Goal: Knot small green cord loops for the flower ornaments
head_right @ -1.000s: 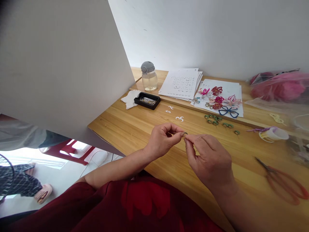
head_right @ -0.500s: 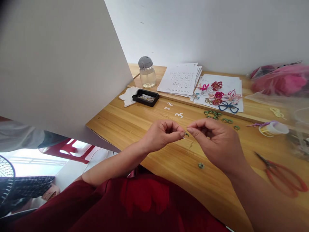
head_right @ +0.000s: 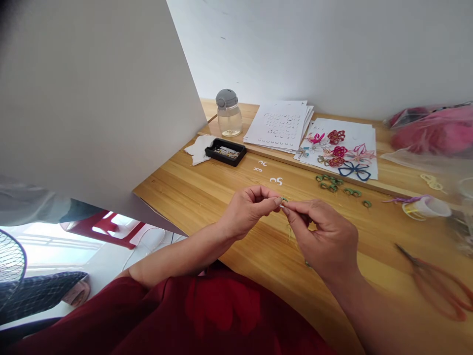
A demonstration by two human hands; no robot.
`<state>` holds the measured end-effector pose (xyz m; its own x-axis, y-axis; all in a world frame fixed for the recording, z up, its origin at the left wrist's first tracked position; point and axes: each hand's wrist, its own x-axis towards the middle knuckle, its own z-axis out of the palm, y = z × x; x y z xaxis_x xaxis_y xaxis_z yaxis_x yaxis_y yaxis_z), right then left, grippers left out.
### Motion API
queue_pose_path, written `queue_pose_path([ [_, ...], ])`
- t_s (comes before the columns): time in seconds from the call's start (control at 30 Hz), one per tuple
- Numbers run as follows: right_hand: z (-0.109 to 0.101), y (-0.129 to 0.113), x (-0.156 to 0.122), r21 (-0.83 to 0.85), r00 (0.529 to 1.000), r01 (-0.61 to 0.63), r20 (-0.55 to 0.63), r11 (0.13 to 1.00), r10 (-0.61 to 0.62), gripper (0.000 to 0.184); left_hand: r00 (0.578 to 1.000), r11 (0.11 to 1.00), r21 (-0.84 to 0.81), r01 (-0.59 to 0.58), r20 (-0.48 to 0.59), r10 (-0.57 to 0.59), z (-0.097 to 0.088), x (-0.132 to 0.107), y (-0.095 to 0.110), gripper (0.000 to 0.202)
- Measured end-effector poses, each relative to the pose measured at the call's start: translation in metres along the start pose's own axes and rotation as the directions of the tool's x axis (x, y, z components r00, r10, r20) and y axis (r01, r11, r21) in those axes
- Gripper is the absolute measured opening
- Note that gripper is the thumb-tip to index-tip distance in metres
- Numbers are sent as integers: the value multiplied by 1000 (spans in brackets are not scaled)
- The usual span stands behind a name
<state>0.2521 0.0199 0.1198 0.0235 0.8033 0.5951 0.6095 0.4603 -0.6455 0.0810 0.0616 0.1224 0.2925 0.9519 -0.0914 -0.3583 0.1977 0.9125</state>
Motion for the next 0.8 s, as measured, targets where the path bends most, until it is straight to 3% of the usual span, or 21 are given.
queue_pose_path([
  [0.07,-2,2,-2,-146,977,212,3,966,-214,19,1000,1000,10,-12,-22,12,0,0,-1,40],
  [0.13,-5,4,-1,-241,935,349,29,905,-353,26,999,999,42,-15,-39,17,0,-1,-2,33],
  [0.27,-11,3,2,-350,860,501,99,792,-500,29,999,993,120,-11,-48,17,1,-3,1,20],
  [0.37,-13,-1,4,-389,829,546,126,742,-544,26,999,984,171,-43,-20,47,1,-4,1,20],
  [0.5,-17,-8,8,-371,837,539,141,756,-528,19,996,959,270,-85,35,79,-3,-6,0,23],
  [0.6,-22,-14,14,-315,885,465,163,827,-436,13,995,951,306,-47,96,18,-5,-8,5,28],
  [0.73,-27,-13,22,-186,963,240,168,953,-210,10,983,963,270,22,171,-70,-6,-9,15,38],
  [0.8,-26,-8,26,-87,983,55,182,995,-38,10,975,973,228,42,201,-90,-7,-8,18,42],
])
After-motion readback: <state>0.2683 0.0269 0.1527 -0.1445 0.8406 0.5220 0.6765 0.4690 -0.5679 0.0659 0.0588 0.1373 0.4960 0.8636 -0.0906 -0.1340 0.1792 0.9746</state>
